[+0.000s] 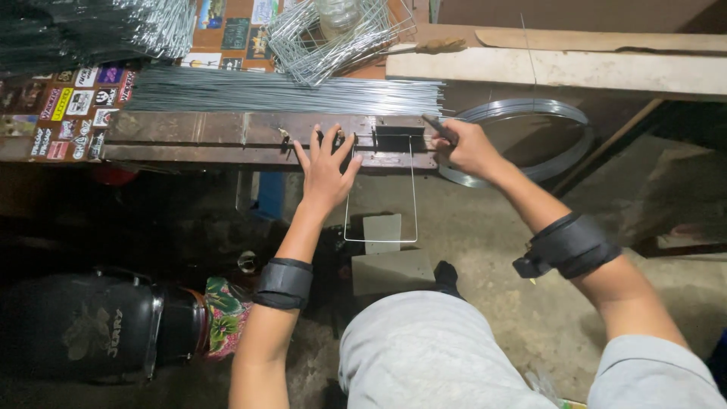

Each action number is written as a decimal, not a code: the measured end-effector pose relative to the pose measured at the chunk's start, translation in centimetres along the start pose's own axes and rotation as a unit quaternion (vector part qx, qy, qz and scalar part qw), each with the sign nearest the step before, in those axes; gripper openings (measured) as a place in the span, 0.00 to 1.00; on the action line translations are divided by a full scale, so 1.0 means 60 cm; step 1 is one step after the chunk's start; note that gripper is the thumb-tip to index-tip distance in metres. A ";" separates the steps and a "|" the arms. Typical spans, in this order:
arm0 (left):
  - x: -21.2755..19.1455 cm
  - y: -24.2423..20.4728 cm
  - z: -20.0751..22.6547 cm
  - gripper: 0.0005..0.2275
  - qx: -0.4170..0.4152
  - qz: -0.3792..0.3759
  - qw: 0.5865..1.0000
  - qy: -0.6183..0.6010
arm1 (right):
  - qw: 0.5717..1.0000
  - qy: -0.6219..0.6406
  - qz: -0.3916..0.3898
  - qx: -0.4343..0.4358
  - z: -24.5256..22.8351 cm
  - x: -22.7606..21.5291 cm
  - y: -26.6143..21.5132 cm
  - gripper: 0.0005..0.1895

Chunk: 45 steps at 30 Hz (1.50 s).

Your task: The recorder is pulling wire from a coil, feeding it through a metal jig on a workbench, and using a hand tool to bend and cut it into specific shapes.

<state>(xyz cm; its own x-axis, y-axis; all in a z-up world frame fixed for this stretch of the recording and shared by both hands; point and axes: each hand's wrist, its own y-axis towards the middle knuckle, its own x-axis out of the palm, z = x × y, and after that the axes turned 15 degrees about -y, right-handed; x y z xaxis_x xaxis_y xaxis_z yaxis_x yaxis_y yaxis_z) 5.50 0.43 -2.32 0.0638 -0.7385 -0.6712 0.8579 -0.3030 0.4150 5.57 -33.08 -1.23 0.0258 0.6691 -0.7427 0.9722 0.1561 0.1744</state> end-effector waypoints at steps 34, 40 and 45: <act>-0.004 0.011 -0.008 0.20 -0.054 -0.013 0.996 -0.068 | 0.675 -0.582 -0.291 -0.347 -0.005 -0.057 0.267 0.07; -0.002 0.009 -0.002 0.18 -0.060 0.003 0.996 -0.069 | 0.629 -0.610 -0.351 -0.332 -0.034 -0.045 0.279 0.06; -0.002 0.009 0.005 0.19 -0.049 0.008 0.997 -0.053 | 0.644 -0.599 -0.343 -0.329 -0.043 -0.048 0.276 0.06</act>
<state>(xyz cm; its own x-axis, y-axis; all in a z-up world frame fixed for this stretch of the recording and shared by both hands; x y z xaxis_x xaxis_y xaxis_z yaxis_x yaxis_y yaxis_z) 5.82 0.19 -1.83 0.0279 -0.8034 -0.5948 0.9029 -0.2351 0.3599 20.98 -30.54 5.48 0.1869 -0.7016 -0.6876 0.5515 0.6542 -0.5176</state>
